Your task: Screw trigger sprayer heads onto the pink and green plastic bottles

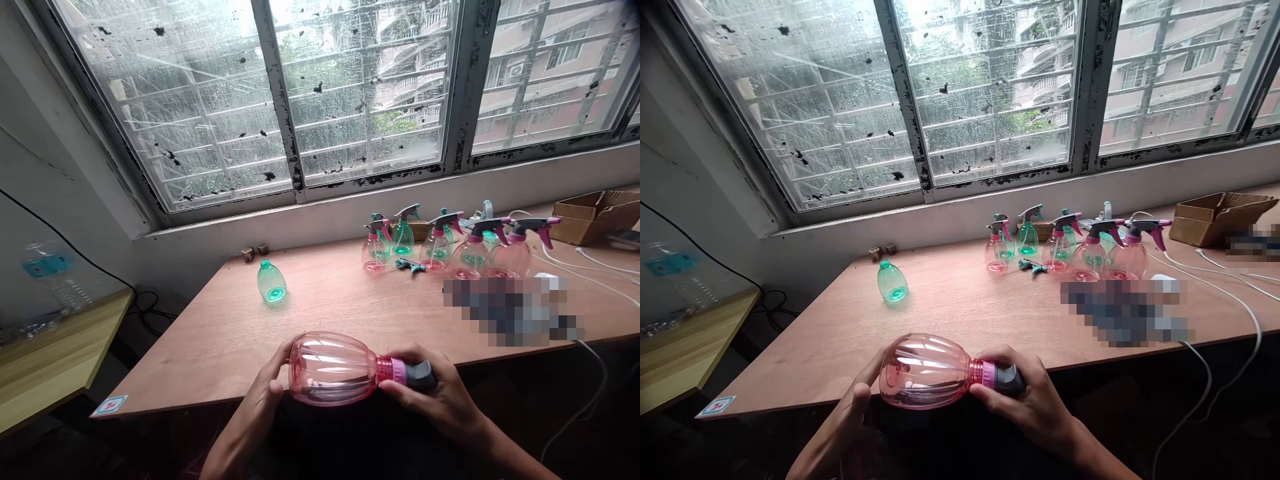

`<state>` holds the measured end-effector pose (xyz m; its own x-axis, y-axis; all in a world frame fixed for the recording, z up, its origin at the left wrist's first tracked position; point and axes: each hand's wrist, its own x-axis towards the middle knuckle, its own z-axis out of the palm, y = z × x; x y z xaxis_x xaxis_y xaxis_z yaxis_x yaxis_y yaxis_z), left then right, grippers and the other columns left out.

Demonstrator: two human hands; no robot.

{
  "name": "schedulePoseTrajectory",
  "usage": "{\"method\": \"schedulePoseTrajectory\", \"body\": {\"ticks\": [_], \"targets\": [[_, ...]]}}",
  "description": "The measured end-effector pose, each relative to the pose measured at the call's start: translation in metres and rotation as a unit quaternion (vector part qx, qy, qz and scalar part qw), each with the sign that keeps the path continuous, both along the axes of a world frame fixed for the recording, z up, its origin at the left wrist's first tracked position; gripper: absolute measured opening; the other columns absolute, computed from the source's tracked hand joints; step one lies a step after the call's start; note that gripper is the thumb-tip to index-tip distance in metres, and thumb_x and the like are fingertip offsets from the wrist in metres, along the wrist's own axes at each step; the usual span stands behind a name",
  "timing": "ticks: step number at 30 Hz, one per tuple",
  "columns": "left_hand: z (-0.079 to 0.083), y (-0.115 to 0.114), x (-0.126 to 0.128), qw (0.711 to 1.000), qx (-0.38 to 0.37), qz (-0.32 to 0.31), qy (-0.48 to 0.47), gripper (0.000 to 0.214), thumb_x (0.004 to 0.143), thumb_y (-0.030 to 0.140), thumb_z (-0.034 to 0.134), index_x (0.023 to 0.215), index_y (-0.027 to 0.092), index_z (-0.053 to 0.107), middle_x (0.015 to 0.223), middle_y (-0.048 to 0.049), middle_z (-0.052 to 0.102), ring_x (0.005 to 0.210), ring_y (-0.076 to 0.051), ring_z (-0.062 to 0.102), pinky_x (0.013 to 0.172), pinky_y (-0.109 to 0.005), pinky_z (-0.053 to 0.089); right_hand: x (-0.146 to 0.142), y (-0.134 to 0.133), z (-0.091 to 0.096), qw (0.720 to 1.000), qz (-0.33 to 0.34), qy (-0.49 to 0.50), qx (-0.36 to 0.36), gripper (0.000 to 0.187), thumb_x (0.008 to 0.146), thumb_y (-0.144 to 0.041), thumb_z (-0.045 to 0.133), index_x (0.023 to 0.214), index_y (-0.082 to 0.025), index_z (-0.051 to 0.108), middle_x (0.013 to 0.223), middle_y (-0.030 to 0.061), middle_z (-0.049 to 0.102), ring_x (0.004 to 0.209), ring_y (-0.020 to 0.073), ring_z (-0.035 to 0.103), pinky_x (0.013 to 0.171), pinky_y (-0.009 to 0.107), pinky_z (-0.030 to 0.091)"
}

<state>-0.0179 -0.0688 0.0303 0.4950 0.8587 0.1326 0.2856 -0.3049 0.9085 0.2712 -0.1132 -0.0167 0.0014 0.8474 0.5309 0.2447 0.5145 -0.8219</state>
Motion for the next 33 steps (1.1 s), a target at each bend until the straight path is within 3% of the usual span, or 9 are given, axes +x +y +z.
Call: {"method": "schedulePoseTrajectory", "body": {"ticks": [4, 11, 15, 17, 20, 23, 28, 31, 33], "targets": [[0.002, 0.001, -0.003, 1.0, 0.008, -0.005, 0.028, 0.07, 0.087, 0.07, 0.044, 0.143, 0.028, 0.049, 0.15, -0.0073, 0.048, 0.141, -0.039, 0.036, 0.116, -0.05, 0.032, 0.0, 0.0, 0.0, 0.997, -0.012, -0.048, 0.053, 0.023, 0.077, -0.031, 0.081, 0.096, -0.023, 0.072, 0.079, 0.0005, 0.074, 0.067, 0.016, 0.067, 0.065, 0.023, 0.053], [-0.004, -0.004, -0.005, 0.996, 0.051, -0.007, -0.071, 0.082, 0.079, 0.047, 0.075, 0.149, 0.036, 0.033, 0.158, -0.008, 0.035, 0.142, -0.038, 0.034, 0.117, -0.049, 0.03, -0.001, 0.002, 0.011, 0.991, 0.07, 0.061, -0.099, 0.024, 0.083, -0.04, 0.073, 0.094, -0.019, 0.068, 0.073, 0.0016, 0.071, 0.062, 0.0162, 0.066, 0.057, 0.023, 0.052], [-0.003, -0.003, 0.003, 0.992, 0.015, -0.025, -0.123, 0.097, 0.071, 0.074, 0.065, 0.152, 0.033, 0.028, 0.162, -0.0099, 0.023, 0.143, -0.042, 0.029, 0.114, -0.052, 0.034, -0.001, 0.0, 0.009, 0.998, 0.024, 0.02, -0.057, 0.023, 0.081, -0.039, 0.075, 0.092, -0.019, 0.07, 0.076, 0.0027, 0.072, 0.065, 0.0169, 0.066, 0.059, 0.024, 0.052], [-0.004, -0.002, 0.005, 0.994, -0.025, -0.007, -0.102, 0.097, 0.072, 0.083, 0.051, 0.151, 0.03, 0.032, 0.16, -0.0113, 0.029, 0.142, -0.042, 0.032, 0.114, -0.054, 0.032, -0.002, -0.001, 0.006, 0.999, 0.001, -0.025, -0.022, 0.022, 0.08, -0.038, 0.076, 0.093, -0.02, 0.072, 0.079, 0.0031, 0.073, 0.068, 0.018, 0.066, 0.062, 0.025, 0.052], [-0.003, 0.001, 0.005, 0.996, -0.075, -0.005, -0.043, 0.09, 0.08, 0.083, 0.035, 0.148, 0.026, 0.04, 0.15, -0.0121, 0.047, 0.139, -0.039, 0.039, 0.115, -0.053, 0.031, -0.002, 0.0, 0.002, 0.998, -0.02, -0.066, 0.014, 0.023, 0.08, -0.038, 0.077, 0.096, -0.022, 0.073, 0.08, 0.0026, 0.074, 0.069, 0.0185, 0.067, 0.065, 0.026, 0.053], [-0.001, 0.003, 0.001, 0.998, -0.066, -0.022, -0.005, 0.079, 0.086, 0.076, 0.037, 0.146, 0.025, 0.045, 0.147, -0.01, 0.051, 0.14, -0.038, 0.038, 0.115, -0.05, 0.033, -0.002, 0.002, 0.002, 0.996, -0.012, -0.083, 0.013, 0.023, 0.081, -0.038, 0.076, 0.098, -0.023, 0.072, 0.08, 0.0022, 0.075, 0.069, 0.0184, 0.067, 0.066, 0.026, 0.053], [0.003, -0.002, -0.006, 0.999, -0.031, -0.007, -0.035, 0.074, 0.086, 0.063, 0.056, 0.148, 0.027, 0.039, 0.154, -0.0093, 0.043, 0.143, -0.04, 0.033, 0.116, -0.052, 0.032, -0.002, 0.003, 0.008, 0.994, 0.059, -0.007, -0.088, 0.025, 0.081, -0.041, 0.075, 0.094, -0.02, 0.07, 0.077, 0.0032, 0.074, 0.067, 0.0183, 0.067, 0.062, 0.026, 0.052], [0.005, -0.007, -0.007, 0.999, -0.013, -0.022, -0.037, 0.076, 0.085, 0.05, 0.066, 0.15, 0.031, 0.033, 0.158, -0.0086, 0.036, 0.144, -0.038, 0.032, 0.116, -0.05, 0.032, -0.004, 0.003, 0.01, 0.972, 0.126, 0.087, -0.177, 0.031, 0.083, -0.044, 0.073, 0.096, -0.017, 0.067, 0.07, 0.0032, 0.072, 0.065, 0.0182, 0.068, 0.063, 0.027, 0.053], [0.006, -0.008, -0.006, 0.999, 0.001, -0.03, -0.042, 0.076, 0.084, 0.051, 0.068, 0.15, 0.033, 0.033, 0.161, -0.0081, 0.031, 0.145, -0.038, 0.031, 0.117, -0.049, 0.031, -0.005, 0.003, 0.011, 0.964, 0.144, 0.114, -0.192, 0.033, 0.083, -0.044, 0.073, 0.097, -0.016, 0.066, 0.069, 0.0035, 0.072, 0.065, 0.018, 0.068, 0.064, 0.027, 0.053]]}}
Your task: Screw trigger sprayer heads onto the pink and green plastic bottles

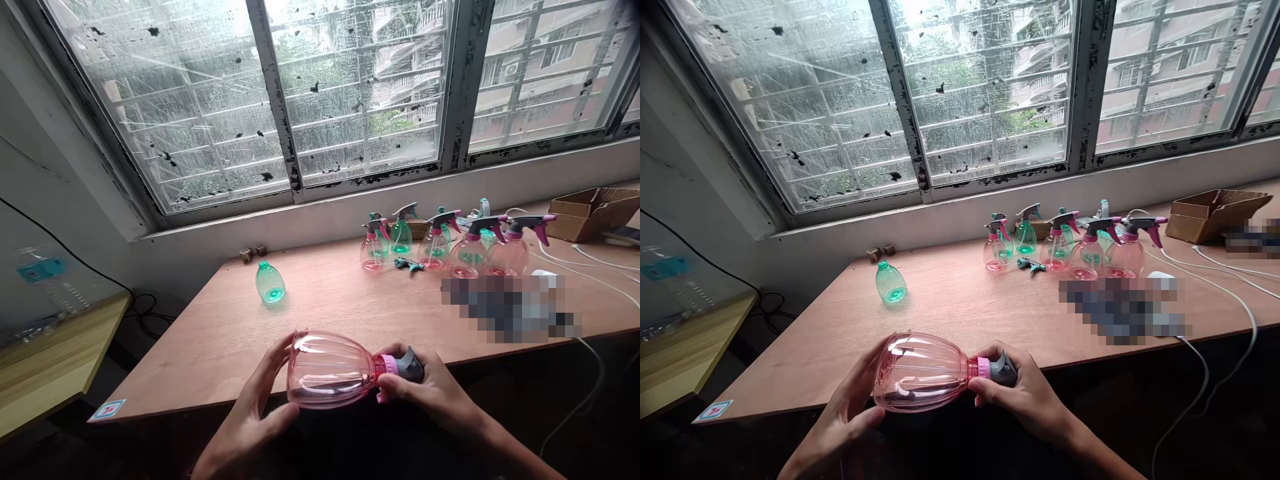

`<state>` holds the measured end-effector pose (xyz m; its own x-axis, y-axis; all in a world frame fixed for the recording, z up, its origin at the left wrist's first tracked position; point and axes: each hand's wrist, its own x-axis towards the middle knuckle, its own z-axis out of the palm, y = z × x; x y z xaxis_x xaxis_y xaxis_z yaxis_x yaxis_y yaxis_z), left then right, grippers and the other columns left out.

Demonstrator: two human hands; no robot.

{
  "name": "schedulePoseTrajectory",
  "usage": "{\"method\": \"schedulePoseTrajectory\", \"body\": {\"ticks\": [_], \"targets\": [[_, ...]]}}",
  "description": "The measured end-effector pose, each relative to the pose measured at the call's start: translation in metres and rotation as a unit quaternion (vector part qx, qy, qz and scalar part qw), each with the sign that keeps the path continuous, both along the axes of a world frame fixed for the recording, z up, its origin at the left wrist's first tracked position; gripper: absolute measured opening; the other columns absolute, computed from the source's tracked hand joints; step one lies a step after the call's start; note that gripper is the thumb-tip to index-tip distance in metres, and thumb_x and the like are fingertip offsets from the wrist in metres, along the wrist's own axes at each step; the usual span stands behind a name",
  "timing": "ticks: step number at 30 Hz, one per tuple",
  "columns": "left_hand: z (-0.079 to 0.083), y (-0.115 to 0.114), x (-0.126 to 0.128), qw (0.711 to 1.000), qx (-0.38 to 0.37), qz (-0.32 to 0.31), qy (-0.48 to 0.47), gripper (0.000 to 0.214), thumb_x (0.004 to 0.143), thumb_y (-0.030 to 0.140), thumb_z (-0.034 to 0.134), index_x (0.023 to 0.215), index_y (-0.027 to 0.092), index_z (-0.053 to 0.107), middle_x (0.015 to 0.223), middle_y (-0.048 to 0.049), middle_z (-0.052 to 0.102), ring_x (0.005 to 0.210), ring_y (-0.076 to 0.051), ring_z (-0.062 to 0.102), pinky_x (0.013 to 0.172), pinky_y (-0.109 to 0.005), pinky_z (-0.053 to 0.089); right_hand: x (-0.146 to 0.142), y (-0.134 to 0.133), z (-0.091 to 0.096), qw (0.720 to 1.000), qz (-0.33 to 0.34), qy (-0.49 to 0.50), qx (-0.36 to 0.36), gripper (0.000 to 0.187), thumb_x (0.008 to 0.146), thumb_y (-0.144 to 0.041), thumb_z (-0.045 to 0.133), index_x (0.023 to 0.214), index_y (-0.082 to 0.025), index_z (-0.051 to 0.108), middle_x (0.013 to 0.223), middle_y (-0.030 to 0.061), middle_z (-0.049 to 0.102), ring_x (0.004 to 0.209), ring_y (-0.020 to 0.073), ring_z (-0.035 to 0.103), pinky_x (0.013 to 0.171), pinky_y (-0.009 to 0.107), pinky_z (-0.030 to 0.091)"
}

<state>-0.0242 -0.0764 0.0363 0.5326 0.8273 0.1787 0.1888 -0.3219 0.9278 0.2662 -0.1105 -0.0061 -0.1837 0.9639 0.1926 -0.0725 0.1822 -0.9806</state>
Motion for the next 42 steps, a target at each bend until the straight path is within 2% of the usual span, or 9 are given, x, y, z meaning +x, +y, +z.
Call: {"method": "schedulePoseTrajectory", "body": {"ticks": [5, 10, 17, 21, 27, 32, 36, 39, 42], "targets": [[-0.003, 0.007, 0.005, 0.999, -0.014, 0.043, -0.008, 0.096, 0.07, 0.08, 0.06, 0.147, 0.026, 0.038, 0.155, -0.0143, 0.039, 0.14, -0.043, 0.036, 0.109, -0.051, 0.041, 0.0, -0.001, -0.002, 0.992, -0.05, -0.086, 0.073, 0.029, 0.081, -0.042, 0.075, 0.093, -0.017, 0.069, 0.071, 0.0033, 0.071, 0.061, 0.0168, 0.064, 0.056, 0.025, 0.05], [-0.003, 0.008, 0.007, 0.996, -0.075, 0.044, 0.038, 0.067, 0.088, 0.066, 0.049, 0.142, 0.026, 0.049, 0.144, -0.0088, 0.055, 0.135, -0.038, 0.046, 0.112, -0.051, 0.039, 0.004, -0.001, -0.002, 0.972, -0.084, -0.167, 0.143, 0.023, 0.08, -0.04, 0.076, 0.092, -0.021, 0.071, 0.075, 0.0019, 0.071, 0.063, 0.0169, 0.063, 0.057, 0.025, 0.051], [-0.004, 0.002, -0.002, 0.999, -0.039, -0.011, 0.025, 0.085, 0.082, 0.052, 0.07, 0.153, 0.031, 0.028, 0.162, -0.0073, 0.029, 0.149, -0.037, 0.022, 0.12, -0.051, 0.024, 0.005, 0.004, -0.003, 0.999, -0.002, -0.031, 0.028, 0.031, 0.084, -0.043, 0.073, 0.096, -0.016, 0.066, 0.071, 0.0034, 0.072, 0.065, 0.0174, 0.067, 0.062, 0.027, 0.052], [-0.01, 0.007, 0.003, 0.998, -0.03, -0.037, -0.04, 0.098, 0.074, 0.067, 0.069, 0.154, 0.032, 0.025, 0.165, -0.0079, 0.02, 0.149, -0.039, 0.02, 0.12, -0.05, 0.025, 0.003, 0.003, -0.004, 0.998, -0.038, -0.033, 0.048, 0.031, 0.082, -0.043, 0.075, 0.096, -0.016, 0.067, 0.073, 0.003, 0.071, 0.064, 0.017, 0.066, 0.059, 0.026, 0.052], [-0.014, 0.012, 0.006, 0.997, -0.071, 0.012, 0.008, 0.077, 0.087, 0.07, 0.045, 0.15, 0.026, 0.037, 0.155, -0.01, 0.042, 0.146, -0.038, 0.029, 0.12, -0.053, 0.024, 0.002, 0.001, -0.003, 0.981, -0.097, -0.112, 0.126, 0.024, 0.081, -0.04, 0.076, 0.091, -0.019, 0.071, 0.074, 0.0019, 0.07, 0.063, 0.0158, 0.063, 0.058, 0.025, 0.051], [-0.009, 0.008, -0.003, 0.999, -0.053, -0.002, 0.008, 0.074, 0.085, 0.059, 0.06, 0.149, 0.028, 0.038, 0.152, -0.009, 0.045, 0.144, -0.039, 0.033, 0.116, -0.051, 0.032, 0.001, 0.002, -0.002, 0.995, -0.023, -0.071, 0.059, 0.03, 0.08, -0.043, 0.077, 0.094, -0.017, 0.069, 0.072, 0.003, 0.071, 0.063, 0.0173, 0.066, 0.06, 0.027, 0.053], [-0.008, 0.006, -0.006, 0.999, -0.011, -0.034, -0.018, 0.087, 0.077, 0.049, 0.076, 0.15, 0.036, 0.032, 0.16, -0.0084, 0.032, 0.145, -0.04, 0.03, 0.115, -0.05, 0.033, 0.0, 0.002, -0.004, 1.0, 0.024, 0.01, -0.001, 0.033, 0.082, -0.044, 0.075, 0.096, -0.015, 0.066, 0.069, 0.0038, 0.072, 0.064, 0.018, 0.068, 0.064, 0.028, 0.054], [-0.008, 0.007, -0.003, 0.998, -0.002, -0.047, -0.051, 0.105, 0.066, 0.067, 0.075, 0.153, 0.036, 0.026, 0.163, -0.0097, 0.023, 0.146, -0.043, 0.026, 0.116, -0.052, 0.03, 0.0, 0.001, -0.005, 1.0, 0.007, 0.023, 0.015, 0.031, 0.083, -0.042, 0.075, 0.096, -0.015, 0.065, 0.068, 0.0034, 0.072, 0.063, 0.0172, 0.067, 0.062, 0.027, 0.052], [-0.008, 0.008, 0.001, 0.999, -0.032, -0.013, -0.036, 0.103, 0.067, 0.081, 0.059, 0.152, 0.03, 0.03, 0.159, -0.0129, 0.032, 0.143, -0.044, 0.031, 0.115, -0.054, 0.032, 0.0, -0.001, -0.004, 0.998, -0.033, -0.008, 0.048, 0.028, 0.081, -0.04, 0.076, 0.094, -0.016, 0.067, 0.07, 0.0029, 0.071, 0.062, 0.0165, 0.066, 0.058, 0.025, 0.051]]}}
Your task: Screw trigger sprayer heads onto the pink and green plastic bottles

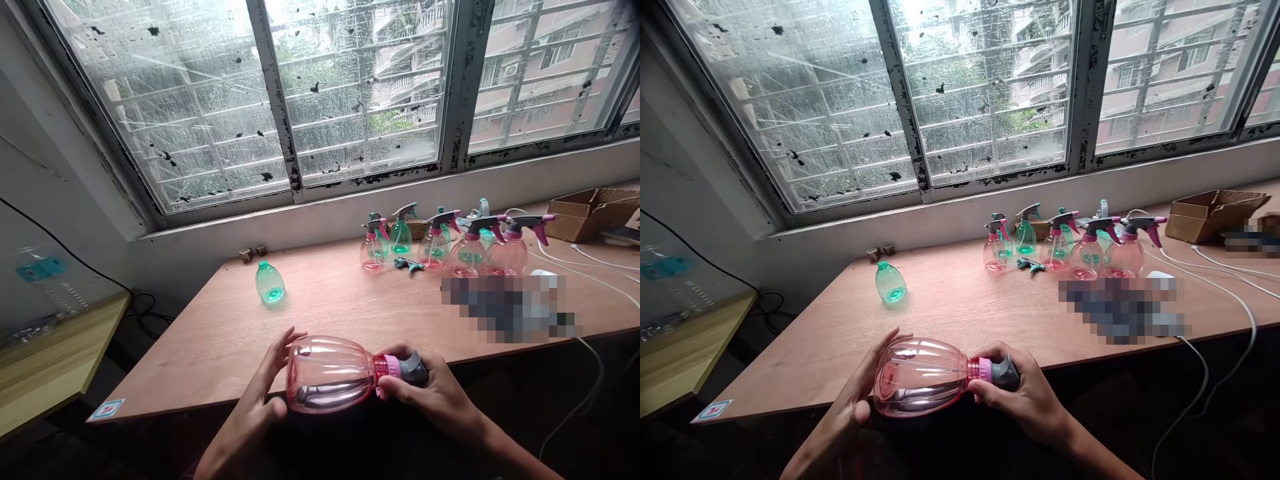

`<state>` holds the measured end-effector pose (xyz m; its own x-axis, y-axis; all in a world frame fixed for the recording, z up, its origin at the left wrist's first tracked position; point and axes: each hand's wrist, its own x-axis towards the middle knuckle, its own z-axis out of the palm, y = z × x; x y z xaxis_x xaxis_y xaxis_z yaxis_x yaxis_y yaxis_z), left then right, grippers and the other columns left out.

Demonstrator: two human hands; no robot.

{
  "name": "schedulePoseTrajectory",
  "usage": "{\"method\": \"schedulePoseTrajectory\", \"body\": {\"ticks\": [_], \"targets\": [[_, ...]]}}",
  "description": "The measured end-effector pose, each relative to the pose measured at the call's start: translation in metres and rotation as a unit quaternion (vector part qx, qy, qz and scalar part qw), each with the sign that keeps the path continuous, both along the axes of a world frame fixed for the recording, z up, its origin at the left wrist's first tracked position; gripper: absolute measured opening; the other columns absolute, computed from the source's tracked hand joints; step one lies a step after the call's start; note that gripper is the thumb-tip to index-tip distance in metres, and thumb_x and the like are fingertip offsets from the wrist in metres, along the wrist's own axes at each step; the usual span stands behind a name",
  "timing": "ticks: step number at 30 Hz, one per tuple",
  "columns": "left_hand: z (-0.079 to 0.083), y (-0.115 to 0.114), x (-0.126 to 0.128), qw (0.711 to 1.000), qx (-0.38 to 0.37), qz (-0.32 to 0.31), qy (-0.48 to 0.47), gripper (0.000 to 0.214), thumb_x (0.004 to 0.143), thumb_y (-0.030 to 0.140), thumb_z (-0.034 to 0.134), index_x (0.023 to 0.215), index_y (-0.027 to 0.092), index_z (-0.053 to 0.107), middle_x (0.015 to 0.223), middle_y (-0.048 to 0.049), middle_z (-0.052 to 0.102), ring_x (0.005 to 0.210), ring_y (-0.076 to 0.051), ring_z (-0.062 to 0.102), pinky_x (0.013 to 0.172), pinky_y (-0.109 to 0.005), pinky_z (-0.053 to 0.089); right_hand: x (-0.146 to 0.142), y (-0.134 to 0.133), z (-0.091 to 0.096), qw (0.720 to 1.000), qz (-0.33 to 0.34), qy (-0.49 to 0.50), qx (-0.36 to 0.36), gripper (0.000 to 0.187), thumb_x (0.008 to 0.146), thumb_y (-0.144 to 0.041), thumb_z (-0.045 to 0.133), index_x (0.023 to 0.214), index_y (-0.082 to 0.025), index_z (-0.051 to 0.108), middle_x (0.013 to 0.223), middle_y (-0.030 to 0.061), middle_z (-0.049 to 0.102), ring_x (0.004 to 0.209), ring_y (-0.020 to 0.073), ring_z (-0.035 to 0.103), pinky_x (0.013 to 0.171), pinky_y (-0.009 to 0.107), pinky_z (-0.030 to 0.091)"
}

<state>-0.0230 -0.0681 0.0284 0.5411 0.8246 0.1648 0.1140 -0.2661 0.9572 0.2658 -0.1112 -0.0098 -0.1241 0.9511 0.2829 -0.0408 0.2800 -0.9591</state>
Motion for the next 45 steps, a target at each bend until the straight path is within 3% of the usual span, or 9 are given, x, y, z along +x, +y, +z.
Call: {"method": "schedulePoseTrajectory", "body": {"ticks": [4, 12, 16, 19, 25, 31, 36, 40, 45], "targets": [[0.0, 0.0, 0.0, 0.998, -0.016, 0.021, 0.053, 0.08, 0.081, 0.075, 0.05, 0.145, 0.027, 0.044, 0.151, -0.0112, 0.046, 0.139, -0.041, 0.039, 0.113, -0.051, 0.036, -0.001, 0.0, 0.002, 0.998, -0.031, -0.047, 0.034, 0.026, 0.079, -0.038, 0.078, 0.092, -0.018, 0.069, 0.073, 0.0023, 0.071, 0.063, 0.0165, 0.066, 0.058, 0.024, 0.051], [0.007, -0.005, -0.004, 0.997, 0.063, -0.014, 0.039, 0.076, 0.082, 0.043, 0.073, 0.148, 0.035, 0.037, 0.16, -0.0072, 0.033, 0.145, -0.038, 0.031, 0.117, -0.047, 0.032, 0.0, 0.003, -0.004, 0.993, 0.061, 0.079, -0.061, 0.032, 0.084, -0.043, 0.074, 0.096, -0.015, 0.063, 0.07, 0.0037, 0.072, 0.064, 0.0179, 0.068, 0.065, 0.029, 0.054], [0.003, -0.003, -0.001, 0.998, 0.045, -0.008, 0.04, 0.097, 0.074, 0.063, 0.071, 0.154, 0.038, 0.022, 0.165, -0.0058, 0.021, 0.148, -0.039, 0.022, 0.119, -0.051, 0.027, 0.001, 0.003, -0.005, 0.997, 0.011, 0.061, -0.036, 0.032, 0.084, -0.042, 0.074, 0.097, -0.015, 0.065, 0.069, 0.0043, 0.073, 0.065, 0.017, 0.068, 0.064, 0.027, 0.052], [-0.005, 0.001, 0.001, 0.998, -0.026, -0.01, 0.047, 0.096, 0.077, 0.077, 0.053, 0.155, 0.032, 0.022, 0.162, -0.009, 0.029, 0.147, -0.041, 0.024, 0.118, -0.057, 0.026, 0.0, 0.001, -0.002, 0.999, -0.019, 0.039, -0.021, 0.032, 0.082, -0.042, 0.076, 0.097, -0.016, 0.066, 0.068, 0.0035, 0.072, 0.062, 0.0166, 0.067, 0.061, 0.025, 0.051], [-0.011, 0.003, 0.0, 0.998, -0.037, 0.007, 0.055, 0.081, 0.084, 0.06, 0.062, 0.152, 0.03, 0.032, 0.156, -0.0078, 0.04, 0.146, -0.038, 0.028, 0.12, -0.053, 0.024, -0.001, 0.002, 0.0, 1.0, -0.021, 0.01, -0.018, 0.031, 0.082, -0.041, 0.076, 0.097, -0.016, 0.067, 0.067, 0.0029, 0.071, 0.063, 0.0171, 0.066, 0.062, 0.026, 0.051], [-0.007, -0.001, -0.004, 0.996, 0.014, -0.019, 0.087, 0.091, 0.084, 0.037, 0.072, 0.155, 0.037, 0.015, 0.146, -0.0098, 0.048, 0.128, -0.031, 0.051, 0.114, -0.047, 0.034, 0.001, 0.005, -0.005, 0.996, 0.023, 0.066, -0.063, 0.032, 0.083, -0.043, 0.074, 0.095, -0.014, 0.065, 0.073, 0.005, 0.072, 0.066, 0.0195, 0.068, 0.068, 0.032, 0.056], [-0.006, -0.002, -0.001, 0.996, 0.003, -0.001, 0.087, 0.102, 0.075, 0.051, 0.077, 0.155, 0.039, 0.014, 0.142, -0.0095, 0.05, 0.129, -0.033, 0.048, 0.113, -0.048, 0.034, -0.002, 0.005, -0.003, 0.999, 0.001, 0.037, -0.037, 0.031, 0.083, -0.042, 0.075, 0.094, -0.014, 0.067, 0.07, 0.0045, 0.072, 0.065, 0.0182, 0.068, 0.064, 0.029, 0.054], [-0.009, 0.0, 0.001, 0.998, -0.043, 0.022, 0.048, 0.1, 0.073, 0.077, 0.06, 0.154, 0.031, 0.025, 0.148, -0.0121, 0.046, 0.135, -0.04, 0.041, 0.112, -0.051, 0.035, -0.003, 0.002, 0.0, 0.999, -0.031, 0.014, -0.009, 0.03, 0.08, -0.041, 0.077, 0.093, -0.016, 0.068, 0.07, 0.0033, 0.072, 0.063, 0.0169, 0.067, 0.059, 0.025, 0.052], [-0.008, 0.0, 0.001, 0.996, -0.048, 0.023, 0.068, 0.083, 0.082, 0.064, 0.062, 0.151, 0.029, 0.034, 0.139, -0.0101, 0.056, 0.135, -0.038, 0.043, 0.111, -0.048, 0.037, -0.001, 0.003, -0.001, 0.999, -0.032, 0.004, -0.01, 0.028, 0.081, -0.04, 0.076, 0.094, -0.017, 0.068, 0.071, 0.0035, 0.073, 0.064, 0.0175, 0.068, 0.061, 0.026, 0.052]]}}
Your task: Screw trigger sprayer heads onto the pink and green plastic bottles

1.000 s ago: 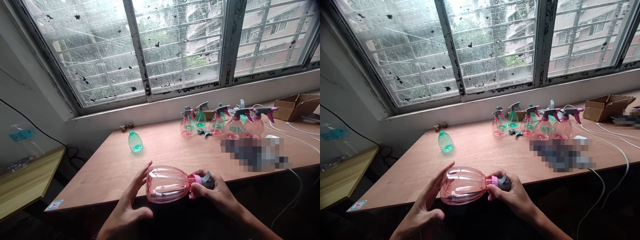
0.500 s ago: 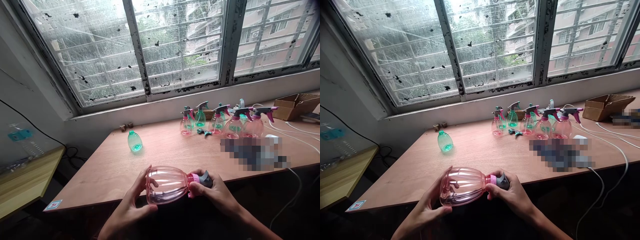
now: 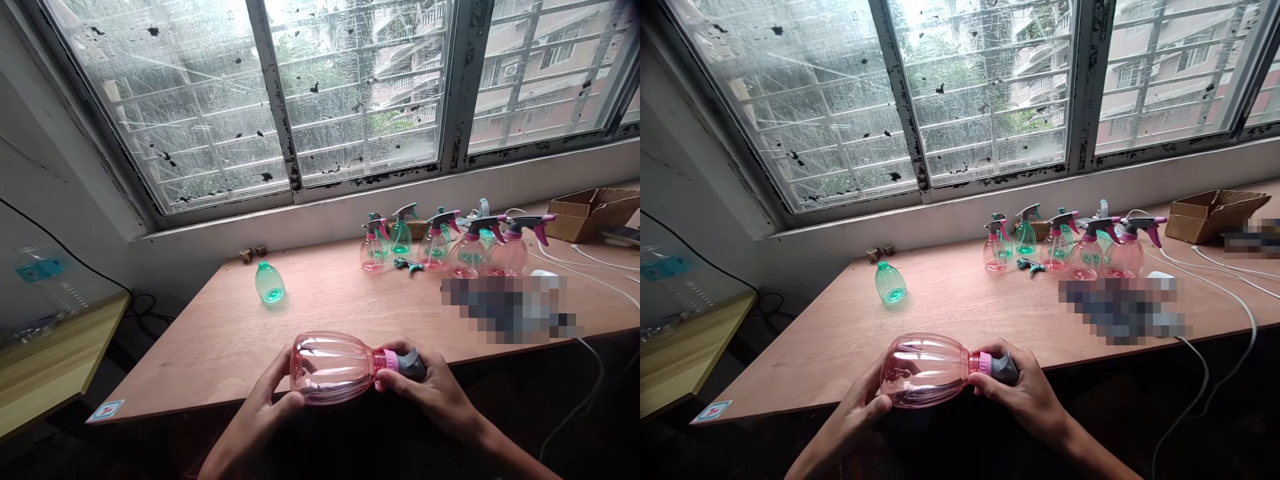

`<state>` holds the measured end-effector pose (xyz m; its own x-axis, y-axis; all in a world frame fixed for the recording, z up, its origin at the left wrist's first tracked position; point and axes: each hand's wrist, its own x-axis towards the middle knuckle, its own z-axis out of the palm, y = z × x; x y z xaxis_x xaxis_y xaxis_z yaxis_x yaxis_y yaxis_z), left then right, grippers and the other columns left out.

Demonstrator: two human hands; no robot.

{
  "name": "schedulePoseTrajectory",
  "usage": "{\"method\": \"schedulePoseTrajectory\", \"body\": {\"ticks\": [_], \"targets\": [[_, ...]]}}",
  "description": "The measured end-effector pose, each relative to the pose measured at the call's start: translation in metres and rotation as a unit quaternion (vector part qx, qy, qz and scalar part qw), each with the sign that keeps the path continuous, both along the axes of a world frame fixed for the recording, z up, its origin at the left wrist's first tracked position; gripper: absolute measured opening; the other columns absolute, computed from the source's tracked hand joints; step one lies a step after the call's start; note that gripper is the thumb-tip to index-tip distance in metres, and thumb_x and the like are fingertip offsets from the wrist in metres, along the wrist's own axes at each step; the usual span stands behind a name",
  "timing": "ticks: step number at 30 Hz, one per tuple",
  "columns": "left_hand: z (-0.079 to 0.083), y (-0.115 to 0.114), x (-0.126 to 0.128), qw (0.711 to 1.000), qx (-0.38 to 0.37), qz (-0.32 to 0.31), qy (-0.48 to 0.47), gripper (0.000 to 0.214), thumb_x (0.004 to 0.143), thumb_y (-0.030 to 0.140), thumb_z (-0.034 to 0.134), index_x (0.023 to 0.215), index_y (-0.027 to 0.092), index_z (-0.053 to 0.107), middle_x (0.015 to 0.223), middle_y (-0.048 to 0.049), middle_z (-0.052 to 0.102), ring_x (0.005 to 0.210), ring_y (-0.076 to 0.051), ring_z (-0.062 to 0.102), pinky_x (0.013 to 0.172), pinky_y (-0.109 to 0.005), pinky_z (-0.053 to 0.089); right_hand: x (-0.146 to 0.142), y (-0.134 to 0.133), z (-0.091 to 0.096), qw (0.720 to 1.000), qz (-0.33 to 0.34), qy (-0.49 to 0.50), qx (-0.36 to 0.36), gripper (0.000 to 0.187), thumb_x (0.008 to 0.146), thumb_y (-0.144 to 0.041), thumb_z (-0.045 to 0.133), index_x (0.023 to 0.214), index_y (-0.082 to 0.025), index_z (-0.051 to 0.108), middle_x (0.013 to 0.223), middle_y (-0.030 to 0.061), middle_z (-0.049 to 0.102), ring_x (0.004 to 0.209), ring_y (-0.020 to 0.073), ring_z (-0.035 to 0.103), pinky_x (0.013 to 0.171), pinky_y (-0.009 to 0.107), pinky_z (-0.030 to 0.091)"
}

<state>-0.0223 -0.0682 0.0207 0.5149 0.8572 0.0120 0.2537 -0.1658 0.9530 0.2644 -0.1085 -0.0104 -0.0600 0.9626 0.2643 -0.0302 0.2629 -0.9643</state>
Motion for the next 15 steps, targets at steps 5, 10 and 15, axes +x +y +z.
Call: {"method": "schedulePoseTrajectory", "body": {"ticks": [5, 10, 15], "targets": [[0.0054, -0.0028, -0.0006, 0.998, 0.046, -0.03, -0.025, 0.086, 0.081, 0.051, 0.071, 0.153, 0.033, 0.028, 0.132, -0.0092, 0.06, 0.13, -0.035, 0.049, 0.11, -0.045, 0.038, 0.0014, 0.0015, -0.0025, 1.0, 0.016, 0.015, -0.013, 0.029, 0.084, -0.041, 0.073, 0.096, -0.016, 0.066, 0.07, 0.0042, 0.074, 0.066, 0.0176, 0.068, 0.065, 0.027, 0.052], [0.004, -0.002, -0.0013, 0.998, 0.045, -0.04, -0.032, 0.093, 0.077, 0.053, 0.075, 0.154, 0.034, 0.026, 0.143, -0.012, 0.053, 0.136, -0.037, 0.043, 0.113, -0.048, 0.035, 0.0002, 0.0006, -0.0016, 1.0, 0.001, 0.024, -0.009, 0.03, 0.082, -0.041, 0.075, 0.095, -0.016, 0.066, 0.069, 0.0034, 0.073, 0.064, 0.0171, 0.067, 0.063, 0.026, 0.052], [0.0021, 0.0014, 0.0046, 0.998, 0.01, -0.029, -0.055, 0.092, 0.079, 0.075, 0.055, 0.154, 0.03, 0.027, 0.157, -0.0115, 0.038, 0.14, -0.04, 0.038, 0.114, -0.052, 0.033, 0.0, -0.0016, -0.0001, 0.999, -0.032, -0.028, 0.033, 0.027, 0.079, -0.04, 0.078, 0.091, -0.018, 0.068, 0.074, 0.0025, 0.071, 0.063, 0.0169, 0.066, 0.059, 0.025, 0.052]]}}
